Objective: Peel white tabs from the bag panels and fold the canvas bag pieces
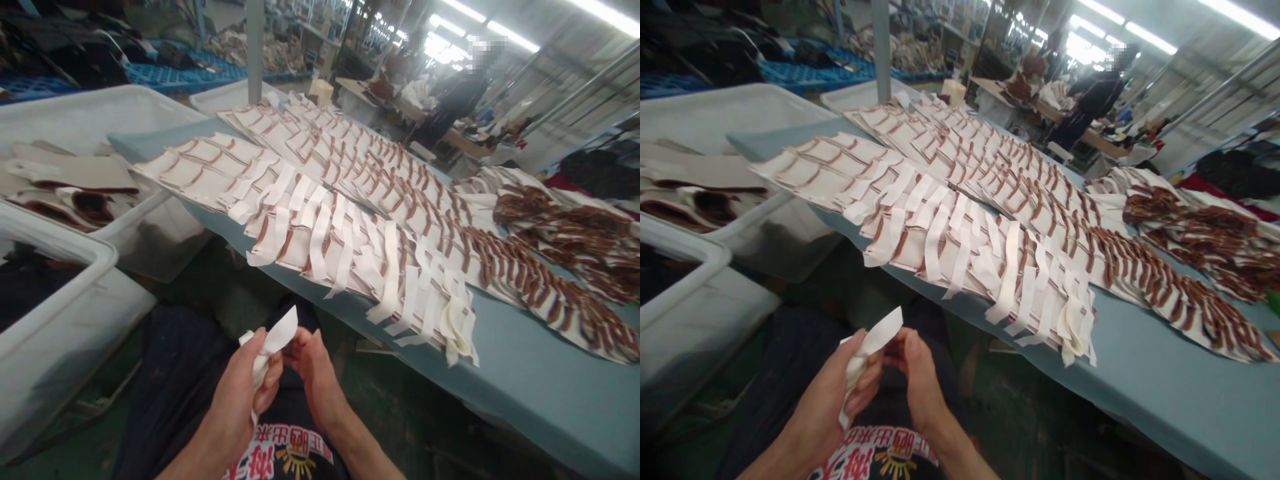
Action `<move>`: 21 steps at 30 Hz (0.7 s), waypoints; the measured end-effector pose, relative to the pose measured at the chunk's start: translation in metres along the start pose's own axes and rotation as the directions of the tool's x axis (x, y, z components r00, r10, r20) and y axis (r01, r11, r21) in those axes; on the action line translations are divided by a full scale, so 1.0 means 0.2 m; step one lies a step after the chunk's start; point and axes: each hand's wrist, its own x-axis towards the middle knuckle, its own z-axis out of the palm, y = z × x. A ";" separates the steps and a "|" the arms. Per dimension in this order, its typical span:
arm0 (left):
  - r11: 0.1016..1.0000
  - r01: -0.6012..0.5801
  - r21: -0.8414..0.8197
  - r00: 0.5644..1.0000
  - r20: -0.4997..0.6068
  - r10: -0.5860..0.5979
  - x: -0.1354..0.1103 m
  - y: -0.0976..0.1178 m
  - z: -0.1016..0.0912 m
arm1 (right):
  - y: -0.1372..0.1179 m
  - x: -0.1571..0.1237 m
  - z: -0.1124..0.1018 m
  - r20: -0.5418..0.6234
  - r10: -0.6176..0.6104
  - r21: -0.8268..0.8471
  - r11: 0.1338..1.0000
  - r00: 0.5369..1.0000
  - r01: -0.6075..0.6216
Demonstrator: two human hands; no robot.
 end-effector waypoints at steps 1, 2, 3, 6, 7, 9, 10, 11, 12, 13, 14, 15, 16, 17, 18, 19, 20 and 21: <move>1.000 -0.022 0.011 0.999 -0.031 0.023 0.00 -0.01 0.00 | 0.02 -0.02 0.02 0.050 0.021 0.023 1.000 0.999 -0.022; 0.998 -0.052 0.027 0.996 -0.067 0.054 0.01 -0.02 -0.01 | 0.04 -0.04 0.04 0.081 0.038 0.031 0.999 0.996 -0.041; 0.995 -0.082 0.050 0.991 -0.099 0.087 0.01 -0.04 -0.02 | 0.05 -0.05 0.06 0.075 0.046 0.032 0.998 0.996 -0.049; 0.981 -0.132 0.140 0.984 -0.098 0.147 0.01 -0.07 -0.04 | 0.05 -0.06 0.11 -0.101 0.014 0.003 1.000 0.995 -0.014; 0.977 -0.137 0.165 0.986 -0.068 0.150 0.01 -0.08 -0.05 | 0.05 -0.05 0.11 -0.153 -0.008 -0.017 1.000 0.988 0.006; 0.964 -0.151 0.219 0.987 -0.022 0.160 0.00 -0.07 -0.05 | 0.03 -0.04 0.12 -0.200 -0.046 -0.054 0.998 0.979 0.036; 0.954 -0.166 0.248 0.985 -0.002 0.172 -0.01 -0.07 -0.05 | 0.02 -0.03 0.11 -0.206 -0.062 -0.072 0.996 0.977 0.048; 0.944 -0.185 0.273 0.982 0.025 0.185 -0.03 -0.06 -0.04 | 0.00 -0.03 0.11 -0.214 -0.083 -0.094 0.994 0.973 0.064; 0.931 -0.210 0.298 0.978 0.059 0.201 -0.04 -0.06 -0.03 | -0.03 -0.02 0.10 -0.228 -0.114 -0.120 0.989 0.967 0.089; 0.917 -0.235 0.321 0.972 0.091 0.217 -0.06 -0.06 -0.03 | -0.07 -0.01 0.08 -0.245 -0.151 -0.147 0.982 0.958 0.117; 0.905 -0.255 0.340 0.966 0.120 0.227 -0.08 -0.06 -0.02 | -0.12 0.00 0.07 -0.258 -0.187 -0.171 0.974 0.948 0.145; 0.895 -0.271 0.354 0.962 0.139 0.236 -0.10 -0.07 -0.02 | -0.17 0.00 0.05 -0.267 -0.224 -0.191 0.966 0.937 0.176; 0.887 -0.279 0.369 0.959 0.155 0.237 -0.11 -0.07 -0.03 | -0.23 0.01 0.03 -0.271 -0.261 -0.204 0.956 0.926 0.209; 0.881 -0.283 0.379 0.957 0.168 0.236 -0.12 -0.08 -0.03 | -0.30 0.02 0.01 -0.274 -0.296 -0.213 0.947 0.915 0.242; 0.882 -0.280 0.378 0.957 0.180 0.227 -0.13 -0.09 -0.04 | -0.37 0.03 -0.01 -0.272 -0.324 -0.219 0.938 0.906 0.270; 0.893 -0.270 0.360 0.958 0.197 0.210 -0.14 -0.10 -0.05 | -0.43 0.03 -0.03 -0.265 -0.346 -0.226 0.930 0.900 0.290; 0.908 -0.254 0.334 0.958 0.215 0.189 -0.14 -0.11 -0.06 | -0.50 0.04 -0.05 -0.253 -0.363 -0.237 0.922 0.897 0.307; 0.924 -0.232 0.304 0.960 0.227 0.166 -0.15 -0.12 -0.06 | -0.56 0.06 -0.08 -0.238 -0.377 -0.251 0.914 0.895 0.318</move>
